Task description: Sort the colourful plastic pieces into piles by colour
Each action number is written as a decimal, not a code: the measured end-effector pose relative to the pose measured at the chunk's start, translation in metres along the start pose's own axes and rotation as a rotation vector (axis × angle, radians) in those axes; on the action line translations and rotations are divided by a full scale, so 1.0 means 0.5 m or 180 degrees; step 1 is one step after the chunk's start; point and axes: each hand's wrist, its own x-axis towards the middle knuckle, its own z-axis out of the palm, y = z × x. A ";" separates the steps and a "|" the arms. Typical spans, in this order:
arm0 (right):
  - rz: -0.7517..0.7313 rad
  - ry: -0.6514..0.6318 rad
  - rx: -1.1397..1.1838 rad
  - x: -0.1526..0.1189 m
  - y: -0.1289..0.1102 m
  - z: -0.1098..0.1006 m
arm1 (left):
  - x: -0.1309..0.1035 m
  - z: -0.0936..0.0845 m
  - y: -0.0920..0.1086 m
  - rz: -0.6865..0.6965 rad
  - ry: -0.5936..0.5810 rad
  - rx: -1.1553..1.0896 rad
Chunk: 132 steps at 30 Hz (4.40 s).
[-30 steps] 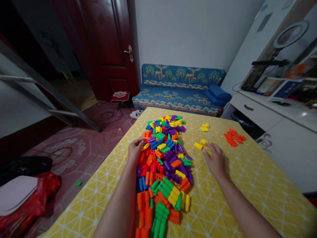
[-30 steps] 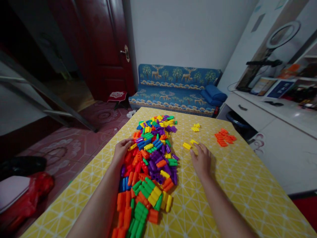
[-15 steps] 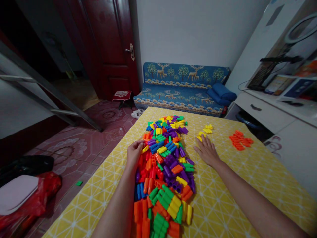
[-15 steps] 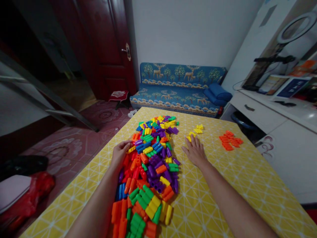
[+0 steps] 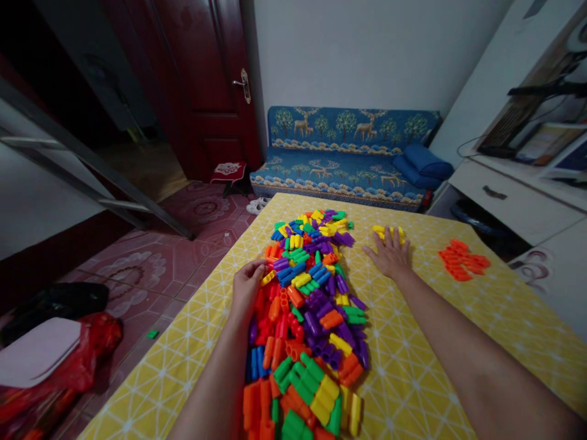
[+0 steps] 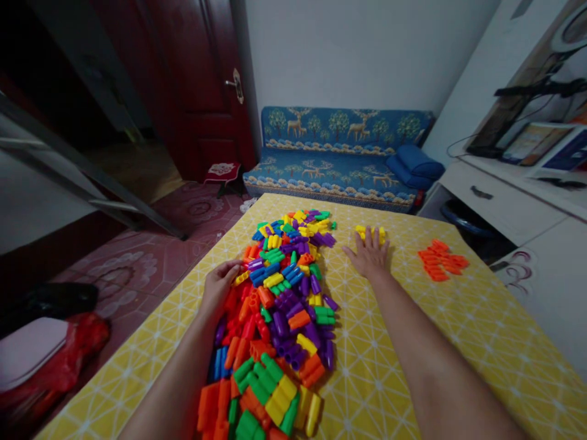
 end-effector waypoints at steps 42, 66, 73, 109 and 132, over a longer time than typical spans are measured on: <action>-0.1269 0.0783 0.2973 -0.438 -0.208 -0.118 | -0.009 -0.041 0.028 0.0287 -0.2249 0.1131; -0.0778 0.0781 0.3297 -0.431 -0.206 -0.093 | -0.014 -0.028 0.020 -0.0197 -0.1994 0.0274; -0.0826 0.0797 0.3195 -0.432 -0.203 -0.089 | -0.029 -0.018 0.032 -0.0264 -0.2413 0.0426; -0.1405 0.1124 0.1993 -0.412 -0.333 -0.153 | -0.045 0.012 0.035 -0.0523 -0.2271 0.0381; -0.0525 -0.0109 0.5325 -0.424 -0.382 -0.150 | -0.024 0.008 0.000 -0.0319 -0.2296 0.0297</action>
